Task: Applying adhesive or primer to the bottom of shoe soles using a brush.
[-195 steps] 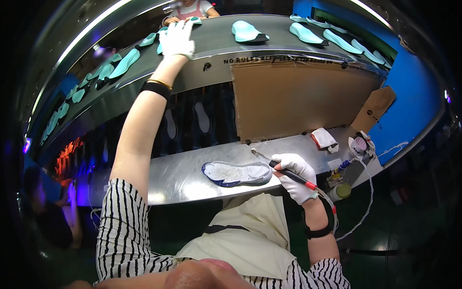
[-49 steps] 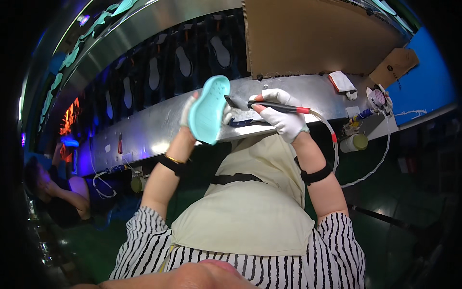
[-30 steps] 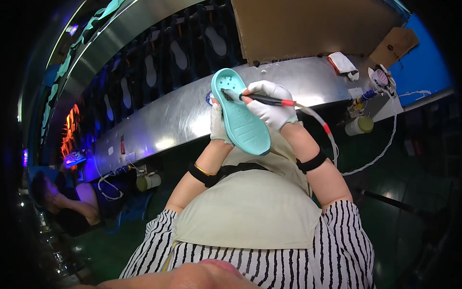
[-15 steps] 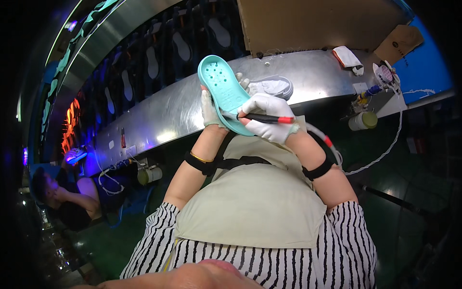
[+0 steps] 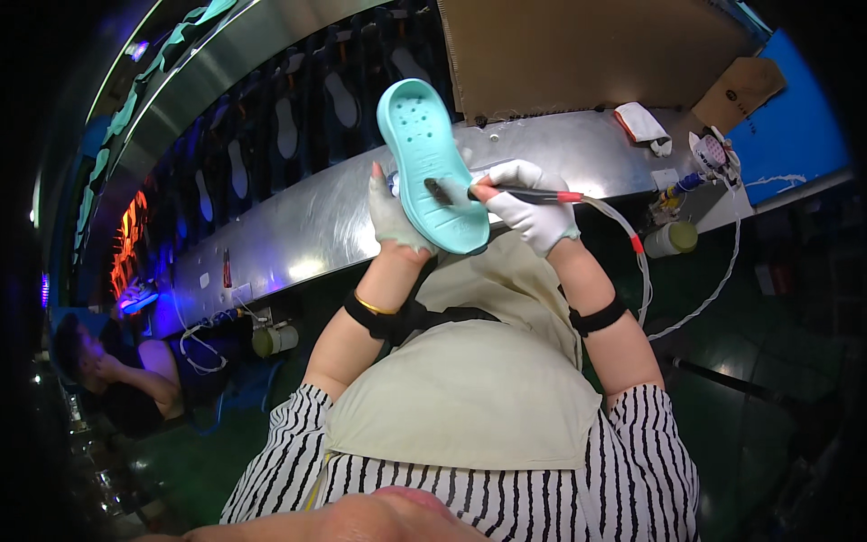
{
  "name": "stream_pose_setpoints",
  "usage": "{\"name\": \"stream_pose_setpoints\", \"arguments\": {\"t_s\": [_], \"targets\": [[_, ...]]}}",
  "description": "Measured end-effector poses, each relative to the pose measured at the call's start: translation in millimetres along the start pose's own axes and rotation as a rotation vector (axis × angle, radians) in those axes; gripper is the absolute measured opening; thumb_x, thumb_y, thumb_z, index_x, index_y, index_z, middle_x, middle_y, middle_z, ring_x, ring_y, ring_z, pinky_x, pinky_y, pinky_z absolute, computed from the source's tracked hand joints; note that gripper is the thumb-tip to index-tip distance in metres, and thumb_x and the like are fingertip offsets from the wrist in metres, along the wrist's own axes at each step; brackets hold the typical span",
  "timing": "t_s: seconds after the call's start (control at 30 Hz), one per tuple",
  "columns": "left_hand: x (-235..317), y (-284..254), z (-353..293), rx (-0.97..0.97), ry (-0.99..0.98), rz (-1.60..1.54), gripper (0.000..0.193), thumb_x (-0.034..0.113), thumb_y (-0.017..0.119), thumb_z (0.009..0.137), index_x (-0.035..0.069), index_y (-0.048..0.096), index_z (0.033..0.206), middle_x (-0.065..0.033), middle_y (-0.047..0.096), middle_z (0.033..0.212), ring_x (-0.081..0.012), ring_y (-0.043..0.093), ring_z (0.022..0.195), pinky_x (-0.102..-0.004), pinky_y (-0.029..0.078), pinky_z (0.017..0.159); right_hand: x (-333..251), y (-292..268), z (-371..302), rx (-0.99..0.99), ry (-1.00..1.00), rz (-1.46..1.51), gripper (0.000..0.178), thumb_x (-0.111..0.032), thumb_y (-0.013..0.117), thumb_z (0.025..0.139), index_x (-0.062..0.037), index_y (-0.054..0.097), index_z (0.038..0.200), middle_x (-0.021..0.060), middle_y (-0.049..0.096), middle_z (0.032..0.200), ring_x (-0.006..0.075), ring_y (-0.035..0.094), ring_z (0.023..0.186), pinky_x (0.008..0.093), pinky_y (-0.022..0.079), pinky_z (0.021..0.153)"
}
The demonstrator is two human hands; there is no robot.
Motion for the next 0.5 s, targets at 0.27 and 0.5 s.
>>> {"name": "stream_pose_setpoints", "arguments": {"t_s": [0.27, 0.5], "targets": [[-13, 8, 0, -0.130, -0.026, -0.003, 0.078, 0.066, 0.036, 0.088, 0.008, 0.036, 0.140, -0.0188, 0.045, 0.136, -0.0391, 0.046, 0.122, -0.0504, 0.043, 0.099, -13, 32, -16, -0.137, -0.270, -0.098, 0.011, -0.002, 0.070, 0.080, -0.0032, 0.063, 0.089, 0.0040, 0.065, 0.088, 0.0093, 0.060, 0.082, 0.0249, 0.049, 0.074], [3, 3, 3, -0.037, 0.012, 0.208, 0.073, 0.066, 0.031, 0.089, 0.009, 0.045, 0.133, -0.0207, 0.053, 0.125, -0.0386, 0.058, 0.103, -0.0517, 0.049, 0.088, -16, 30, -20, -0.076, -0.337, -0.240, 0.008, -0.001, 0.072, 0.078, -0.0031, 0.065, 0.082, 0.0022, 0.066, 0.084, 0.0088, 0.060, 0.078, 0.0250, 0.048, 0.073]]}}
Point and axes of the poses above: each hand's wrist, its own z-axis towards the middle knuckle, its own y-axis out of the palm, x = y × z, the point moved 8 cm from there along z, towards the middle knuckle
